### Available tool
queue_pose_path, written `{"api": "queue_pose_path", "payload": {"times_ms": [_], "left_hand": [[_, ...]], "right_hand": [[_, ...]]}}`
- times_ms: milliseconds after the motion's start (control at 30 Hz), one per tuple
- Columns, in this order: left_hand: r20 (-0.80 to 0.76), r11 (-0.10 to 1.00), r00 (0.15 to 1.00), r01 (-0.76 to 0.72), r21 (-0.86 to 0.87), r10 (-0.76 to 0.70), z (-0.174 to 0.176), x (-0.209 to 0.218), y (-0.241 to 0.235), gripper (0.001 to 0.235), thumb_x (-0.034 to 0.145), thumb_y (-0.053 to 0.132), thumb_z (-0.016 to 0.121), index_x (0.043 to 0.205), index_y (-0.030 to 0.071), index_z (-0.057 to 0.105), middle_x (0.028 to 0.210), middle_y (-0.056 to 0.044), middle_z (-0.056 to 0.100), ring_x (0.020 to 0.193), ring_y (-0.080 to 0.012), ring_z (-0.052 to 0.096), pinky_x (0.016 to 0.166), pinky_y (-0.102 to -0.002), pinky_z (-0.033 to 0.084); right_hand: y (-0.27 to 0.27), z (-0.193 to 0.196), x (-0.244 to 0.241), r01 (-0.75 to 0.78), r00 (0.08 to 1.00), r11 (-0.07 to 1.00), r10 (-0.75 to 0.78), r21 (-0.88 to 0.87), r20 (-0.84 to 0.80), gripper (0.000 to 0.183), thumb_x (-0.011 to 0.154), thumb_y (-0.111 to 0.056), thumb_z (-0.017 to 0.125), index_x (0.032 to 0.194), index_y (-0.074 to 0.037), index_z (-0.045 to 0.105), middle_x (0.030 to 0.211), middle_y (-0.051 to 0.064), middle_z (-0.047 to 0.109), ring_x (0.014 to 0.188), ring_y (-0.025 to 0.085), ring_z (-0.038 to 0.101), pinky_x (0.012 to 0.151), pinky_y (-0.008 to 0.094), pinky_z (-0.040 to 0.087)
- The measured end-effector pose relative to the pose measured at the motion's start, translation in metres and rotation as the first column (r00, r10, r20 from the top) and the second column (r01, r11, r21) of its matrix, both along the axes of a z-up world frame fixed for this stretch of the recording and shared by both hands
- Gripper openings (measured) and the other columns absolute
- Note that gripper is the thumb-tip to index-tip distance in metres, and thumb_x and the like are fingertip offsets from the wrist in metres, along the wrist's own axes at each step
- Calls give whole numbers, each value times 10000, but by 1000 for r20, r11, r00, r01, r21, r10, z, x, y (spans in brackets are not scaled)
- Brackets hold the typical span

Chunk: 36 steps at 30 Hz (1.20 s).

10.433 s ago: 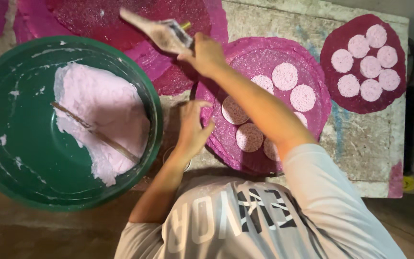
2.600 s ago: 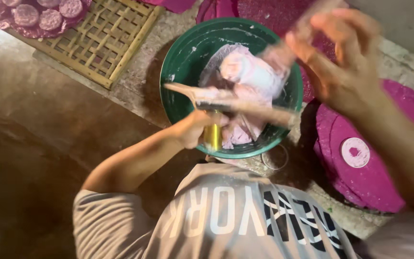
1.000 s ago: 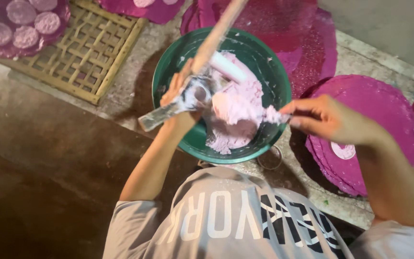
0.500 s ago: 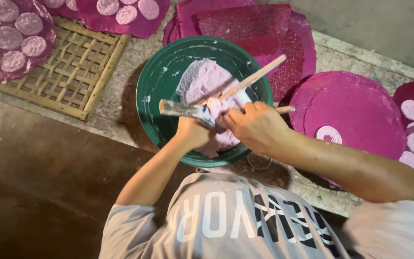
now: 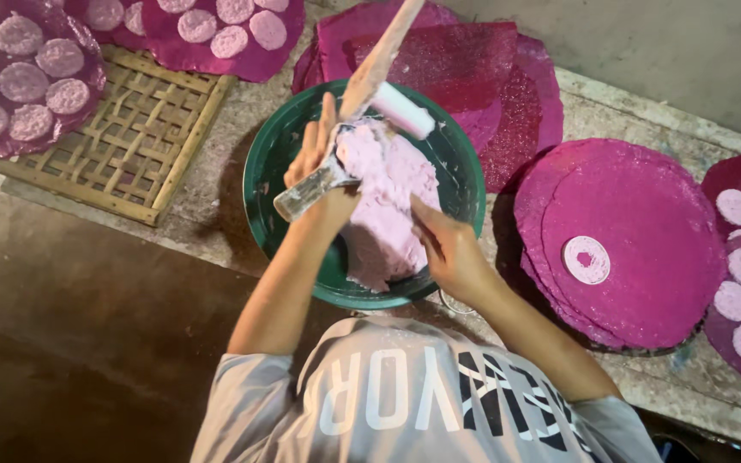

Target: The person scoops pink dough from a green bowl using a wooden stick and a metal scoop, then presses it into a circular mold on a pink mat to form round pieces. The formed pieces are arranged on the mat as the process repeats.

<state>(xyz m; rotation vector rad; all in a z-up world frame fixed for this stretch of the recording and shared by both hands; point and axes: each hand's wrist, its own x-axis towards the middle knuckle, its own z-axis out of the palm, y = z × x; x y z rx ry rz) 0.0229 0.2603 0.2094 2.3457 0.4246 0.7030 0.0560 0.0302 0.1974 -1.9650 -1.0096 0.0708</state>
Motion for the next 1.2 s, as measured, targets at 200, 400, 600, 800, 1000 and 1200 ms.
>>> {"api": "queue_pose_path", "payload": {"times_ms": [200,400,600,800,1000,1200], "left_hand": [[158,936,981,47,348,-108,0,15,1,631,788,253,775,1352,57,571,1593,-287,368,1099,-384,581,839,-423,574],[92,939,995,13,342,-47,-14,30,-7,710,833,277,712,1421,-30,461,1358,-291,525,1002,-338,625,720,-397,575],[156,943,984,33,331,-89,-23,18,20,793,953,344,693,1548,-57,353,982,-163,597,826,-254,630,660,-400,578],[45,887,966,215,410,-255,-29,11,-12,640,930,413,682,1462,148,446,1294,-163,639,1049,-299,669,808,-395,579],[-12,880,883,465,-94,-469,-43,-18,-13,766,812,385,808,1467,82,552,1277,-116,677,1113,-289,687,978,-390,515],[8,918,925,379,-117,-381,-28,-24,20,649,820,421,800,1335,75,609,1241,-146,685,1095,-286,694,990,-373,535]], "right_hand": [[-28,-4,31,186,828,923,-331,-336,-452,496,1076,-16,562,1570,-68,579,1053,441,641,979,553,597,838,511,523],[-1,-37,23,74,996,996,-76,48,42,378,1013,-85,632,1373,26,599,1271,262,693,1173,321,722,988,365,551],[-29,47,36,31,961,964,-101,-265,-256,389,970,-175,619,1340,-62,654,1200,211,728,1022,287,740,889,361,555],[11,121,67,-171,966,569,256,-804,-24,296,913,-221,606,1142,-90,740,882,190,749,746,329,736,680,459,567],[22,100,0,130,524,646,600,-752,605,154,836,-173,635,895,-47,698,789,66,626,641,223,675,520,370,557],[-12,178,1,196,691,530,522,-825,500,172,827,-130,610,987,-85,656,781,60,647,678,216,704,520,342,564]]}}
